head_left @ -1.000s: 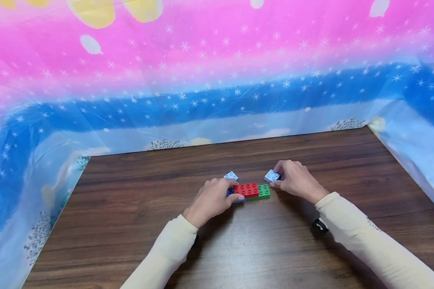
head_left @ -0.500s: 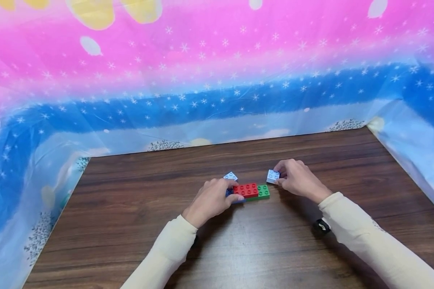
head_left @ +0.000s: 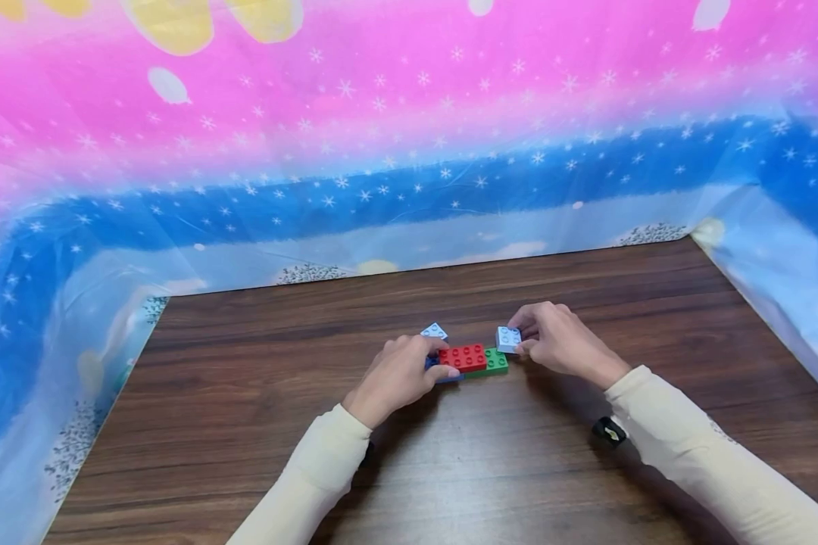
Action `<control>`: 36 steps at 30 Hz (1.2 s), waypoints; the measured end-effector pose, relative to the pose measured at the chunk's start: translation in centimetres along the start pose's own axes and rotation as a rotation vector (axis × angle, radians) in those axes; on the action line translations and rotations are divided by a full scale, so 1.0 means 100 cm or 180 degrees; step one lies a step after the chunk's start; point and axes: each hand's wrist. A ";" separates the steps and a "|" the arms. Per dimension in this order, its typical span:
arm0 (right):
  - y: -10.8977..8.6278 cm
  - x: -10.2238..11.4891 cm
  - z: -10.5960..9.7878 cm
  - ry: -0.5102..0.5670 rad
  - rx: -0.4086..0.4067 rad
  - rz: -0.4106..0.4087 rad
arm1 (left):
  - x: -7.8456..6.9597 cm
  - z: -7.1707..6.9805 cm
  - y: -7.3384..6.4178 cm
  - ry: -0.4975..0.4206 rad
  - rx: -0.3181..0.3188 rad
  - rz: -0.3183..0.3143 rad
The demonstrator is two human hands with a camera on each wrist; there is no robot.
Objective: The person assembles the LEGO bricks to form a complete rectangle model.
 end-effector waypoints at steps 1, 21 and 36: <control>0.000 0.001 0.000 0.0008 0.0007 0.0008 | 0.000 0.000 0.000 0.0001 0.0007 -0.0007; 0.001 0.007 0.007 -0.0056 0.0100 -0.0226 | 0.000 -0.001 -0.001 -0.0013 0.0011 -0.0017; 0.001 0.010 0.009 -0.0087 0.0128 -0.0294 | -0.001 -0.001 0.000 -0.0016 0.0018 -0.0041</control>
Point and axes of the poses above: each hand's wrist, its own y-axis towards the middle knuckle, its own z-axis out of the palm, x = y × z, and after that the axes turned 8 degrees about x, right-handed
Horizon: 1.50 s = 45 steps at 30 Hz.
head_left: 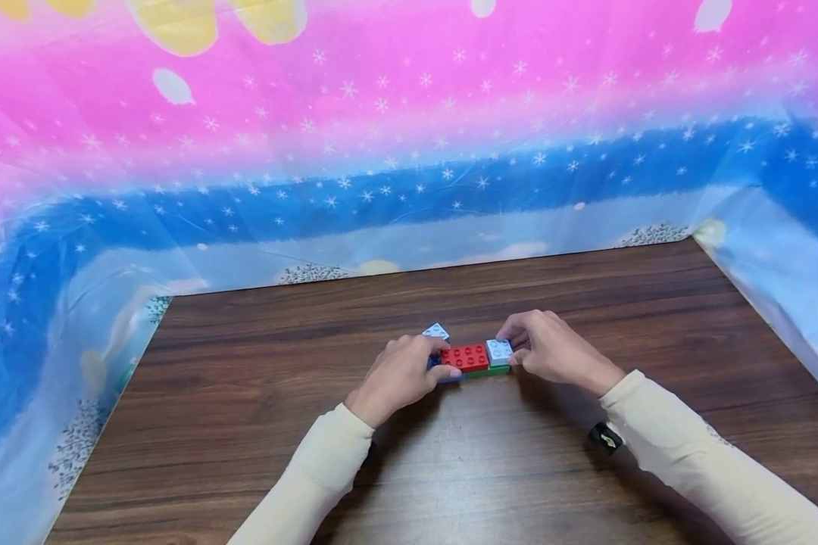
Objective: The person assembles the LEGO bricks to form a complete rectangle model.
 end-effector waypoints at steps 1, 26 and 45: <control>0.000 0.000 0.000 -0.0001 0.0007 -0.0002 | 0.000 0.000 0.000 -0.0001 0.0006 0.0001; 0.001 0.006 0.004 -0.0191 -0.0056 -0.0047 | -0.002 -0.001 0.001 -0.0008 0.0012 -0.0009; 0.001 0.009 0.007 -0.0387 -0.0086 -0.0023 | -0.002 -0.001 0.001 0.0005 -0.0003 0.0011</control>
Point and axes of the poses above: each hand's wrist, its own y-axis towards the middle knuckle, its own z-axis out of the palm, x = y × z, and after that the axes turned 8 degrees about x, right-handed
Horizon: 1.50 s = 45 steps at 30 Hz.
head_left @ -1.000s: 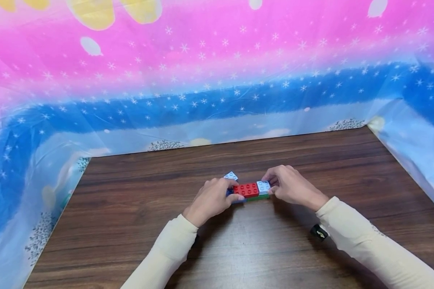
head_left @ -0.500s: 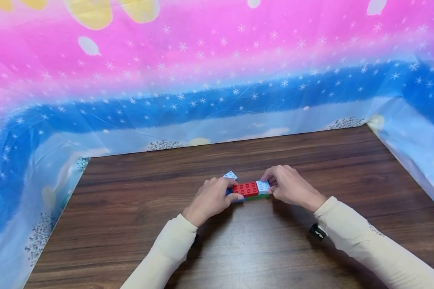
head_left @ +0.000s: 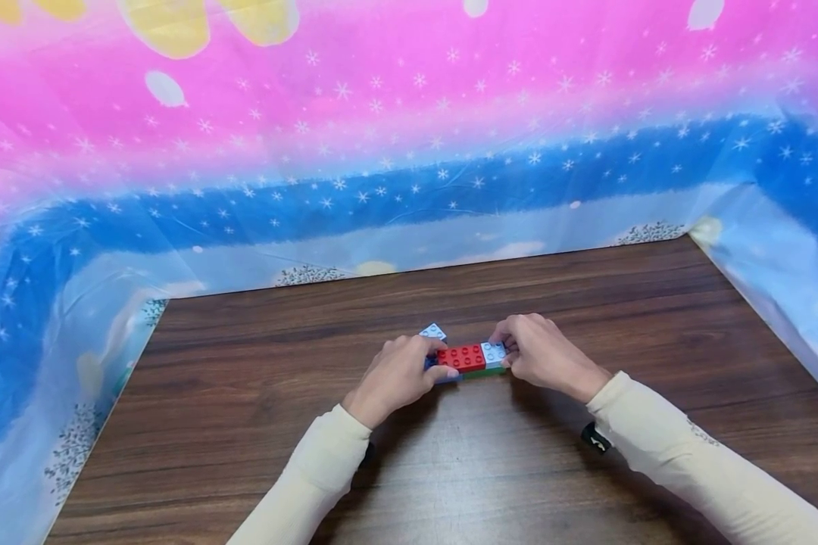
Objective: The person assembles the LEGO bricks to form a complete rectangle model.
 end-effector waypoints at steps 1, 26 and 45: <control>0.000 0.000 0.000 -0.0008 -0.0001 -0.0006 | 0.000 0.000 0.000 0.0000 0.0001 -0.0004; -0.001 -0.002 0.003 -0.0057 -0.0070 0.0000 | 0.002 0.003 -0.004 0.0064 -0.0159 0.0077; 0.001 0.000 0.002 -0.0010 -0.0017 0.0040 | 0.017 -0.006 0.009 -0.0037 -0.0698 -0.0393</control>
Point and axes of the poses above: each hand's wrist, its own y-axis towards the middle knuckle, its own z-axis out of the palm, x = y × z, and after that the axes turned 8 degrees about x, right-handed
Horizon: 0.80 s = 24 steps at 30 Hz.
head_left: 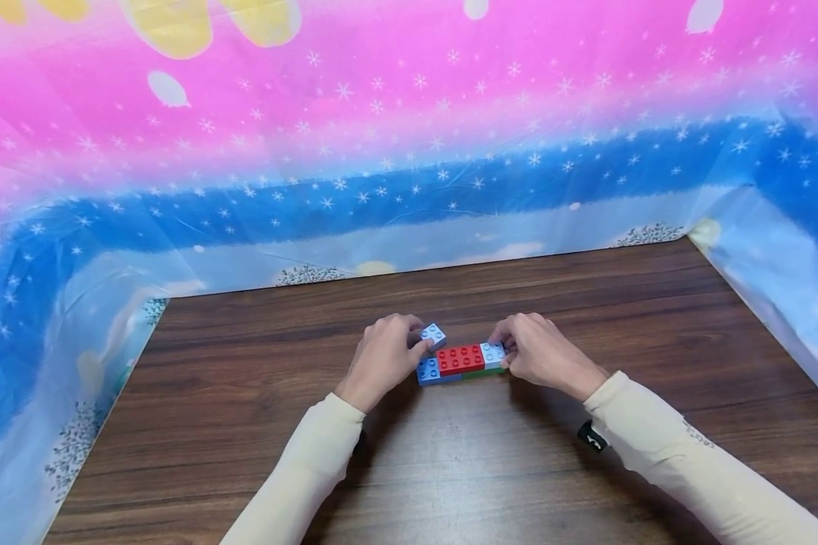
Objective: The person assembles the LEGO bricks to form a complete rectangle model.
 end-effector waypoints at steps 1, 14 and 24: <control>0.000 0.000 0.000 0.0002 0.0005 0.0010 | 0.000 0.000 0.001 -0.0011 0.0036 -0.0025; 0.001 0.000 -0.001 0.0042 0.0022 0.0030 | -0.002 0.000 0.016 -0.0096 0.0304 -0.0150; 0.000 -0.001 0.000 0.0081 0.0028 0.0050 | -0.002 0.003 0.019 -0.0169 0.0392 -0.0161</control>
Point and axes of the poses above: each hand's wrist, its own y-axis towards the middle knuckle, its own z-axis out of the palm, x = y × z, and after that the axes turned 8 degrees about x, right-handed
